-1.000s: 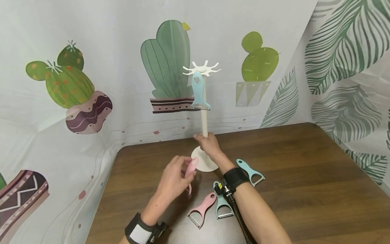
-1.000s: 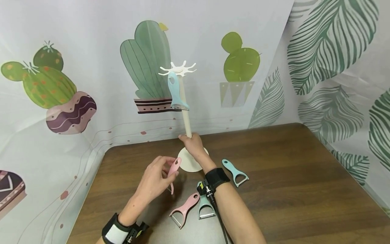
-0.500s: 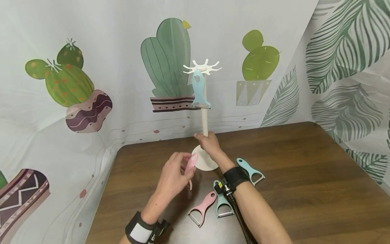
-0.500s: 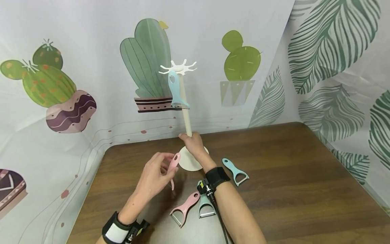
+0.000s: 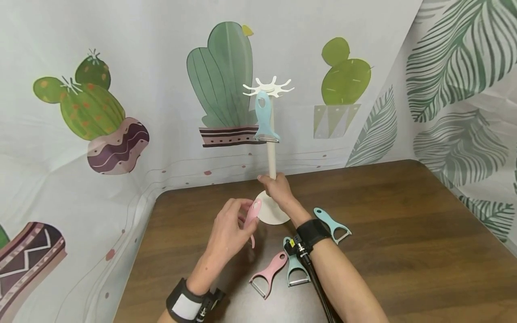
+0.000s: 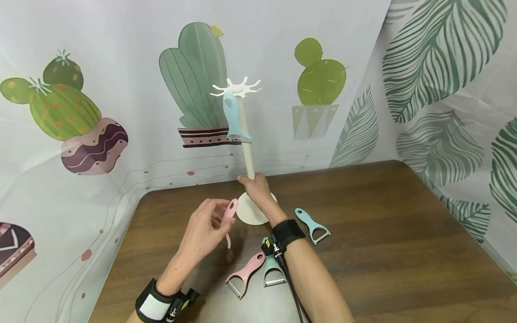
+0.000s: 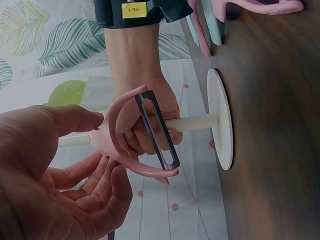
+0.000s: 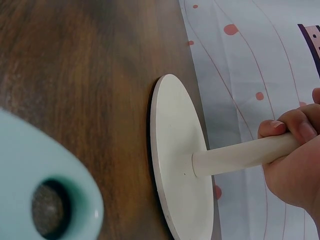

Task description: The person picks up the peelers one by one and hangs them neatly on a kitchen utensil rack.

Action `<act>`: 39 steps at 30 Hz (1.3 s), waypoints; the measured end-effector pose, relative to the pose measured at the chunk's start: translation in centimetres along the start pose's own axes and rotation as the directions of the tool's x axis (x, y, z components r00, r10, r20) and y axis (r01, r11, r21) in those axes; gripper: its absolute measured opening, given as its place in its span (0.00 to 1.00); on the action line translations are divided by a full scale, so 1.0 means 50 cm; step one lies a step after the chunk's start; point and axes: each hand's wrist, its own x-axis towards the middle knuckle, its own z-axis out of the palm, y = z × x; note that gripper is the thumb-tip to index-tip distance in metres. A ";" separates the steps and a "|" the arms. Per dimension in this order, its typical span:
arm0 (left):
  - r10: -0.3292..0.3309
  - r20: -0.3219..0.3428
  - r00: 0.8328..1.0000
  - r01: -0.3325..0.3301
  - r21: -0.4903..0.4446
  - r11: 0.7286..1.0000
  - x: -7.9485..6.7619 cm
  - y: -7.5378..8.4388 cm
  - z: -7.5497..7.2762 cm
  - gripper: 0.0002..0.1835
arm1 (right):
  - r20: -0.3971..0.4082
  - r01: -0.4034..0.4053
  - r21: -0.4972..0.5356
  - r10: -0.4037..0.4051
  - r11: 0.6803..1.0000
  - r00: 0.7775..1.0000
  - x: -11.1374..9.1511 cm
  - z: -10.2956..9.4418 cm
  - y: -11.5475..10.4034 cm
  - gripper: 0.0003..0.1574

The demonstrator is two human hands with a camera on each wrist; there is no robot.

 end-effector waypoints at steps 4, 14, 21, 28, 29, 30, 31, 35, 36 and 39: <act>0.013 -0.011 1.000 -0.013 -0.012 1.000 0.002 0.002 -0.002 0.21 | 0.007 -0.002 0.001 0.002 1.000 1.000 -0.001 0.000 -0.002 0.29; 0.034 -0.032 0.999 -0.035 -0.008 0.999 0.009 0.008 -0.004 0.21 | 0.011 0.014 0.027 -0.015 1.000 1.000 -0.001 -0.001 -0.001 0.29; 0.064 -0.051 0.997 -0.066 -0.024 0.998 0.013 0.008 -0.006 0.21 | 0.020 0.014 0.036 -0.015 0.999 1.000 0.001 -0.002 0.001 0.29; 0.081 -0.071 0.994 -0.082 -0.019 0.996 0.017 0.008 -0.009 0.22 | 0.014 0.018 0.023 -0.018 1.000 1.000 -0.001 -0.002 -0.003 0.28; 0.083 -0.072 0.994 -0.084 -0.019 0.996 0.018 0.008 -0.009 0.22 | 0.014 0.019 0.022 -0.020 1.000 1.000 -0.001 -0.002 -0.003 0.28; 0.083 -0.074 0.994 -0.085 -0.019 0.996 0.018 0.009 -0.010 0.22 | 0.013 0.019 0.022 -0.019 1.000 1.000 -0.001 -0.002 -0.003 0.28; 0.085 -0.075 0.994 -0.086 -0.020 0.996 0.019 0.010 -0.010 0.22 | 0.011 0.019 0.021 -0.019 1.000 1.000 0.000 -0.002 -0.003 0.28; 0.085 -0.080 0.993 -0.088 -0.032 0.996 0.023 0.013 -0.012 0.22 | 0.002 0.018 0.023 -0.018 1.000 1.000 0.001 -0.001 -0.002 0.28; 0.083 -0.080 0.993 -0.086 -0.035 0.996 0.024 0.013 -0.013 0.22 | 0.001 0.019 0.022 -0.019 1.000 1.000 0.002 -0.001 -0.001 0.28; 0.084 -0.083 0.993 -0.088 -0.041 0.995 0.028 0.015 -0.017 0.22 | 0.003 0.021 0.025 -0.021 0.999 1.000 0.001 -0.001 -0.001 0.28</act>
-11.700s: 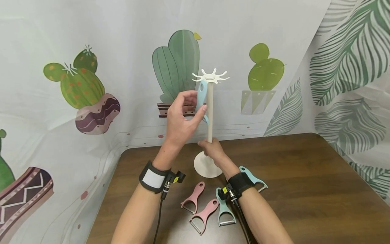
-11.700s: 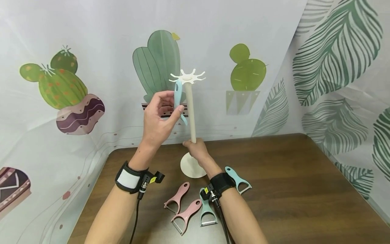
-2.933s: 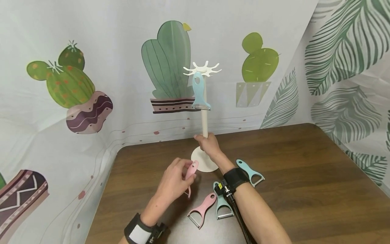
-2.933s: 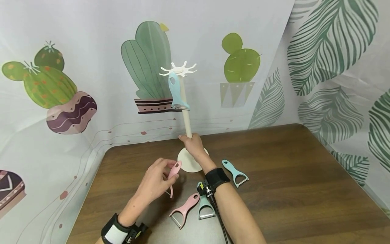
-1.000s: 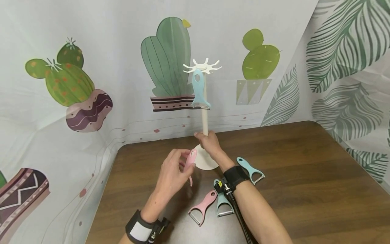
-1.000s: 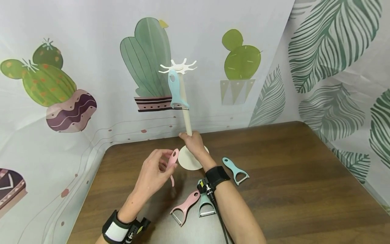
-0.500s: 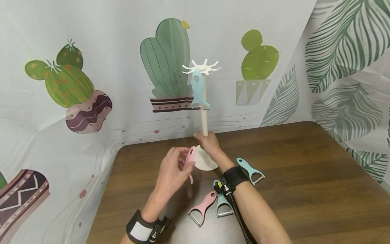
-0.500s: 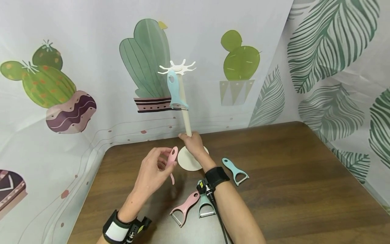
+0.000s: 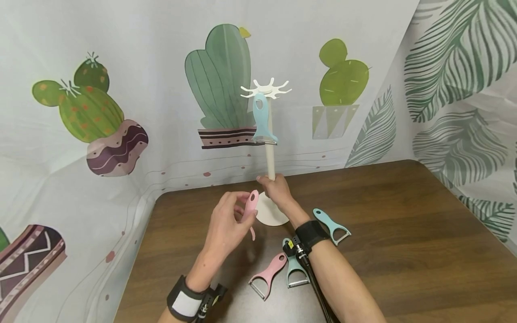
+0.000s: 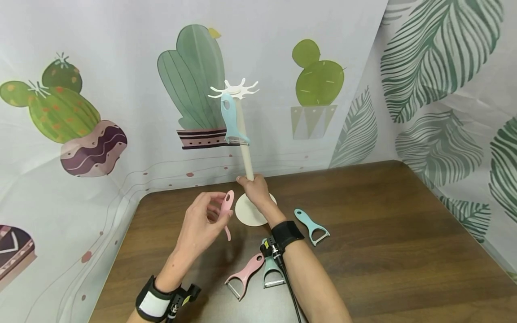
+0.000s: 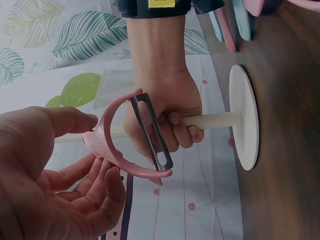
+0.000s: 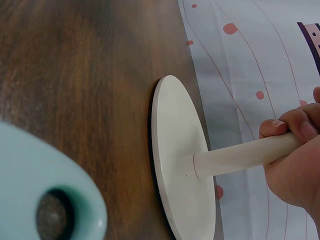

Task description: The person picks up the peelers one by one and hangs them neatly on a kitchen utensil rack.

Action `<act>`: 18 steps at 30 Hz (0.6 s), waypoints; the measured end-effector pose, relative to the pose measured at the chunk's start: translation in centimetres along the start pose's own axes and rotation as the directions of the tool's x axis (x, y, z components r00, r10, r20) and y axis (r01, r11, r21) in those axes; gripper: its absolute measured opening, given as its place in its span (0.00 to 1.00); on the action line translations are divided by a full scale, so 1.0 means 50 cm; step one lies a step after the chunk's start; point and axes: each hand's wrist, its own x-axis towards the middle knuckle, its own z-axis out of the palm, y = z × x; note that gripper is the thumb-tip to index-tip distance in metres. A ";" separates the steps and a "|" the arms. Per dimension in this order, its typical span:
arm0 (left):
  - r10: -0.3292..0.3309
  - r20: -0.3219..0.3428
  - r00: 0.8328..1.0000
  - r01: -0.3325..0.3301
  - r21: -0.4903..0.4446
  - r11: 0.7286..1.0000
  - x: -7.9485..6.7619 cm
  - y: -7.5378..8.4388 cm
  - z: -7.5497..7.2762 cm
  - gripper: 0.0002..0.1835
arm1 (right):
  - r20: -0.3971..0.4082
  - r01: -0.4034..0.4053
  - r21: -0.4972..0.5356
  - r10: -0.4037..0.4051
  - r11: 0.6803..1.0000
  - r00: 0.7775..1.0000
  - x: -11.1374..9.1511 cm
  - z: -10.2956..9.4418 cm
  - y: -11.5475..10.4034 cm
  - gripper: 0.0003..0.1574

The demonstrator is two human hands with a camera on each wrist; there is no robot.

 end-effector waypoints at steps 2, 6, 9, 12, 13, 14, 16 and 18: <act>0.006 -0.006 1.000 -0.006 -0.002 1.000 0.003 0.002 -0.002 0.22 | 0.002 0.001 -0.001 -0.001 1.000 1.000 0.000 0.000 0.000 0.28; 0.014 -0.018 1.000 -0.014 -0.012 1.000 0.009 0.004 -0.004 0.22 | -0.006 0.006 -0.002 -0.006 1.000 1.000 0.001 0.000 0.001 0.28; 0.015 -0.021 1.000 -0.015 -0.015 1.000 0.011 0.005 -0.004 0.22 | -0.013 0.015 0.001 -0.015 1.000 1.000 0.003 0.000 0.001 0.28; 0.016 -0.025 1.000 -0.016 -0.013 1.000 0.012 0.006 -0.005 0.22 | -0.007 0.018 0.008 -0.018 1.000 1.000 0.003 0.000 0.003 0.28; 0.017 -0.028 0.999 -0.018 -0.013 1.000 0.013 0.006 -0.005 0.22 | -0.003 0.018 0.011 -0.018 1.000 1.000 0.003 0.001 0.003 0.28; 0.019 -0.032 0.999 -0.020 -0.013 1.000 0.013 0.005 -0.006 0.22 | -0.001 0.017 0.014 -0.017 1.000 1.000 0.002 0.001 0.004 0.28; 0.022 -0.044 0.999 -0.023 -0.017 1.000 0.015 0.006 -0.007 0.22 | 0.000 0.015 0.015 -0.015 1.000 1.000 0.002 0.002 0.005 0.28; 0.026 -0.058 0.998 -0.027 -0.021 0.999 0.018 0.006 -0.009 0.22 | -0.004 0.016 0.010 -0.016 1.000 1.000 0.001 0.003 0.005 0.27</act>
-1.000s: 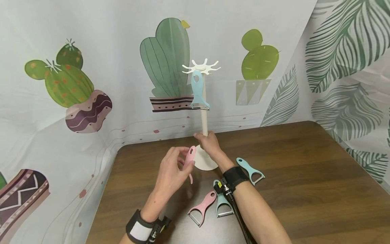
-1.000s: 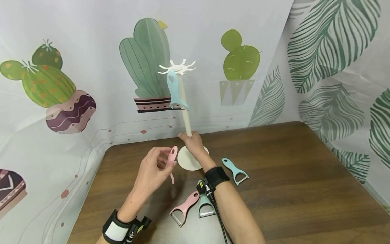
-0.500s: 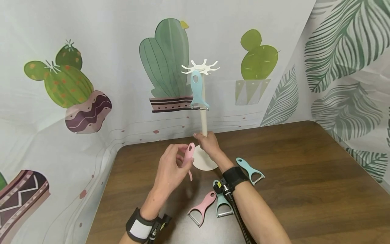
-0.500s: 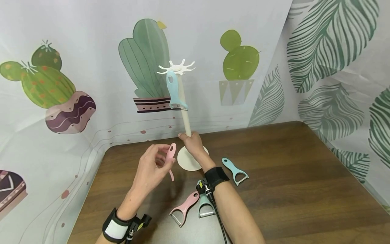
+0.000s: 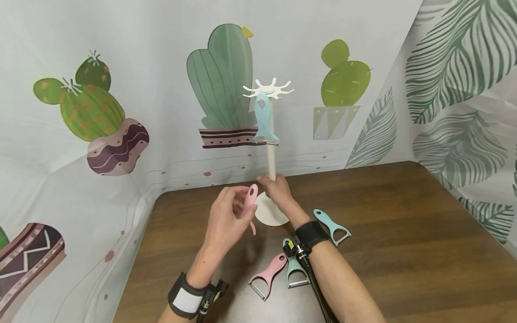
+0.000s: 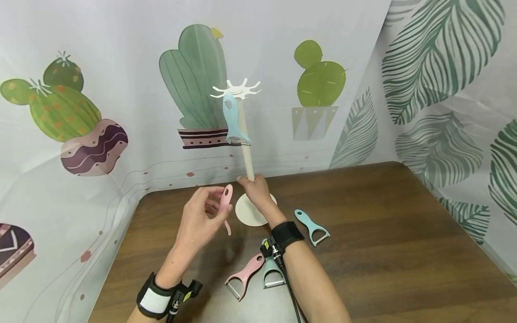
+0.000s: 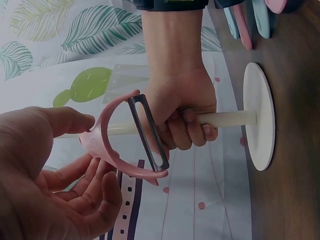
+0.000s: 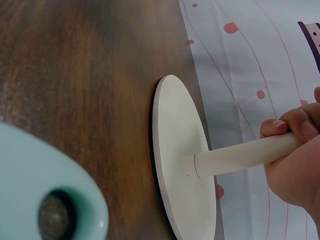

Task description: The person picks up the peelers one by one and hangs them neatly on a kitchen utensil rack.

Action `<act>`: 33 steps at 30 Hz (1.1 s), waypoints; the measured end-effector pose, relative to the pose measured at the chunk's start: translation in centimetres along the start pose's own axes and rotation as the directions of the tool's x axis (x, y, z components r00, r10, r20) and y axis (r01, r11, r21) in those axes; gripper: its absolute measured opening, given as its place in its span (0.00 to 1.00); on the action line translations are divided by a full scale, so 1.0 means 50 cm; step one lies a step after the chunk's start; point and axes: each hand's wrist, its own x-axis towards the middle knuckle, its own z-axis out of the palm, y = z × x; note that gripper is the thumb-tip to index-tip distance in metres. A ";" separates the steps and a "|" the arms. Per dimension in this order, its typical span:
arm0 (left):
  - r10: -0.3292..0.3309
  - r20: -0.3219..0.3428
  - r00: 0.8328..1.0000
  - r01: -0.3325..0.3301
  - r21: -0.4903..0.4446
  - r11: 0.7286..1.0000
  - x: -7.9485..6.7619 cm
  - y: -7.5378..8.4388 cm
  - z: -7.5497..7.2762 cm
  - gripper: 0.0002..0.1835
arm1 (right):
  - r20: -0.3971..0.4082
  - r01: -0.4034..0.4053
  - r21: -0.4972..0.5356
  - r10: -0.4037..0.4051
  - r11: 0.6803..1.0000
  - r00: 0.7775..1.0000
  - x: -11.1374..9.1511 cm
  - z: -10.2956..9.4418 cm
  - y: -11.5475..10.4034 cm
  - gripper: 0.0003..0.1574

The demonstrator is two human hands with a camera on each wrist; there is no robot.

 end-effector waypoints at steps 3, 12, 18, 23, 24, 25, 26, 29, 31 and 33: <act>0.007 -0.017 1.000 -0.007 -0.006 1.000 0.003 0.001 -0.001 0.21 | -0.009 0.003 -0.009 -0.003 1.000 1.000 0.000 -0.001 0.001 0.27; 0.027 -0.044 0.999 -0.029 -0.026 0.999 0.010 0.001 -0.007 0.21 | -0.004 0.022 0.002 -0.022 1.000 1.000 0.002 -0.002 -0.002 0.29; 0.019 -0.052 0.998 -0.020 -0.022 1.000 0.011 0.001 -0.014 0.21 | 0.001 0.004 0.015 -0.004 1.000 1.000 -0.001 0.000 -0.002 0.28; 0.018 -0.053 0.998 -0.019 -0.024 1.000 0.014 0.002 -0.016 0.22 | -0.005 0.000 0.010 0.000 1.000 1.000 -0.001 0.001 0.002 0.28; 0.019 -0.053 0.998 -0.020 -0.025 0.999 0.014 0.002 -0.016 0.22 | -0.008 0.002 0.010 -0.002 1.000 1.000 0.000 0.001 0.002 0.28; 0.019 -0.053 0.998 -0.021 -0.026 0.999 0.015 0.002 -0.016 0.22 | -0.009 0.003 0.009 -0.003 1.000 1.000 0.000 0.001 0.002 0.29; 0.020 -0.054 0.998 -0.021 -0.028 0.999 0.016 0.002 -0.016 0.22 | -0.010 0.003 0.008 -0.003 1.000 1.000 0.001 0.001 0.001 0.28; 0.018 -0.057 0.998 -0.020 -0.028 0.999 0.016 0.001 -0.016 0.22 | -0.005 0.003 0.012 -0.003 1.000 1.000 0.000 0.001 -0.002 0.29; 0.015 -0.058 0.998 -0.017 -0.028 0.999 0.016 0.001 -0.016 0.22 | -0.002 0.001 0.015 -0.001 1.000 1.000 -0.001 0.001 -0.003 0.29; 0.015 -0.061 0.998 -0.016 -0.026 1.000 0.016 0.001 -0.017 0.22 | 0.001 0.001 0.021 -0.001 1.000 1.000 -0.002 0.001 -0.002 0.29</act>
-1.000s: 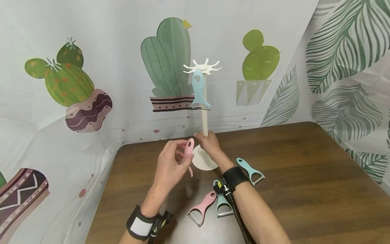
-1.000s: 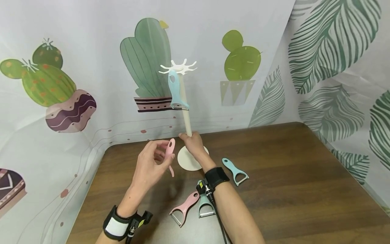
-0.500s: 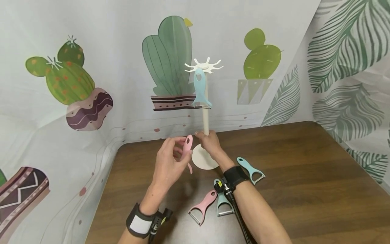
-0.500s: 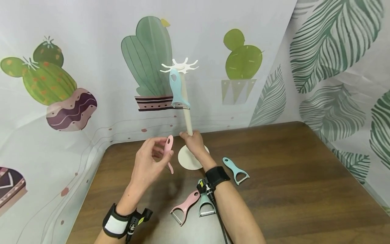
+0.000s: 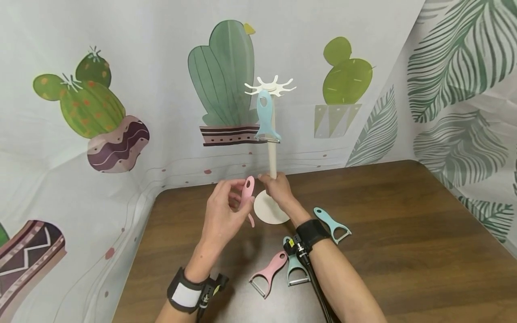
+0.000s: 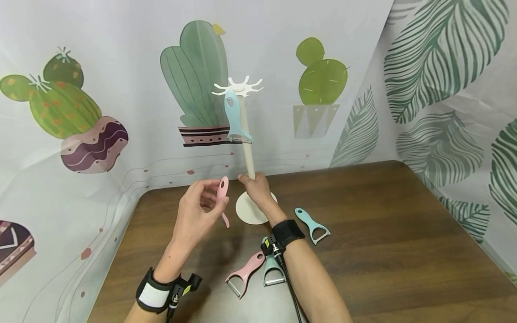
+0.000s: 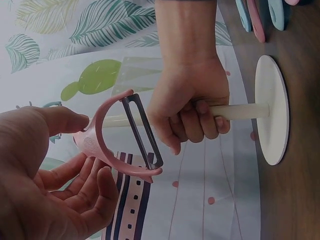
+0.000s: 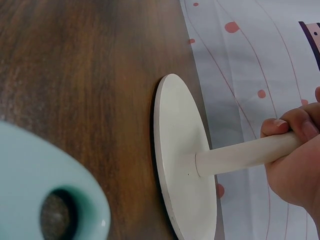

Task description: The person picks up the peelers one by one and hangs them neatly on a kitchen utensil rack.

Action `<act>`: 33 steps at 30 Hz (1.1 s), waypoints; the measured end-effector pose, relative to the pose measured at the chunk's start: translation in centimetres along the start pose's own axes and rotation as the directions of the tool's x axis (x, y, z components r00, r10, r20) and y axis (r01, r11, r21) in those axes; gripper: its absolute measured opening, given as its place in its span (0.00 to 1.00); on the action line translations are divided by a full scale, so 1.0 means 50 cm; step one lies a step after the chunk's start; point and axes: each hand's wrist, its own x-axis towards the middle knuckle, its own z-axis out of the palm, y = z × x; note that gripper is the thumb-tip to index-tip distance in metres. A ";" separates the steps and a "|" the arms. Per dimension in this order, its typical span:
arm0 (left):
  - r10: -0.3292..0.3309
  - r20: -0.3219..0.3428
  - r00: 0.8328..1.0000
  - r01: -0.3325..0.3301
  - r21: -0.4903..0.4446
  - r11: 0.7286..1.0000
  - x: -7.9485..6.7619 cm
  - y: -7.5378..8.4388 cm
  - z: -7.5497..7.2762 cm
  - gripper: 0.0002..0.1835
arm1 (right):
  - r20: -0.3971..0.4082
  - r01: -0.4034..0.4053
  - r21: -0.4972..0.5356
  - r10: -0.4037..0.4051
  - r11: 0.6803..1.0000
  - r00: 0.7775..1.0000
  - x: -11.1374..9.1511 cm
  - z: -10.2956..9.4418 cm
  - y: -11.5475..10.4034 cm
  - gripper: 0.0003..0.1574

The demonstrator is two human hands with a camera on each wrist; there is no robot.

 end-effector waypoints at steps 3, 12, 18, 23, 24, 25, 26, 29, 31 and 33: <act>0.008 -0.008 1.000 -0.008 0.000 1.000 0.006 0.003 -0.001 0.22 | 0.004 -0.001 0.006 0.001 1.000 1.000 0.001 -0.001 0.001 0.29; 0.017 -0.032 0.999 -0.017 -0.009 1.000 0.023 0.014 -0.001 0.22 | -0.002 0.000 -0.010 0.000 1.000 1.000 0.001 -0.002 -0.002 0.29; 0.007 -0.033 0.999 -0.008 -0.022 1.000 0.028 0.020 -0.002 0.23 | -0.001 -0.006 -0.009 0.006 1.000 1.000 -0.001 -0.001 -0.001 0.29; -0.008 -0.043 0.999 0.006 -0.035 0.999 0.035 0.025 -0.005 0.23 | 0.005 -0.003 0.005 0.003 1.000 1.000 0.000 -0.001 0.002 0.29; -0.012 -0.044 0.999 0.010 -0.036 0.999 0.036 0.025 -0.005 0.23 | 0.003 -0.002 0.005 0.002 1.000 1.000 0.000 -0.001 0.003 0.29; -0.014 -0.045 0.999 0.013 -0.036 0.999 0.037 0.025 -0.005 0.23 | 0.001 -0.002 0.004 0.002 1.000 1.000 0.000 -0.001 0.003 0.29; -0.016 -0.044 0.999 0.014 -0.035 0.999 0.039 0.026 -0.006 0.23 | -0.001 -0.002 0.002 0.002 1.000 1.000 0.001 -0.001 0.004 0.29; -0.012 -0.042 0.999 0.010 -0.032 0.999 0.042 0.027 -0.007 0.23 | -0.009 -0.005 -0.007 0.005 1.000 1.000 0.002 -0.001 0.005 0.29; -0.006 -0.044 0.999 0.005 -0.034 0.999 0.045 0.028 -0.007 0.24 | -0.012 -0.005 -0.007 0.004 1.000 1.000 0.002 -0.001 0.005 0.29; 0.002 -0.049 0.999 -0.004 -0.038 0.999 0.048 0.030 -0.008 0.24 | -0.013 -0.003 -0.004 0.003 1.000 1.000 0.002 -0.001 0.005 0.29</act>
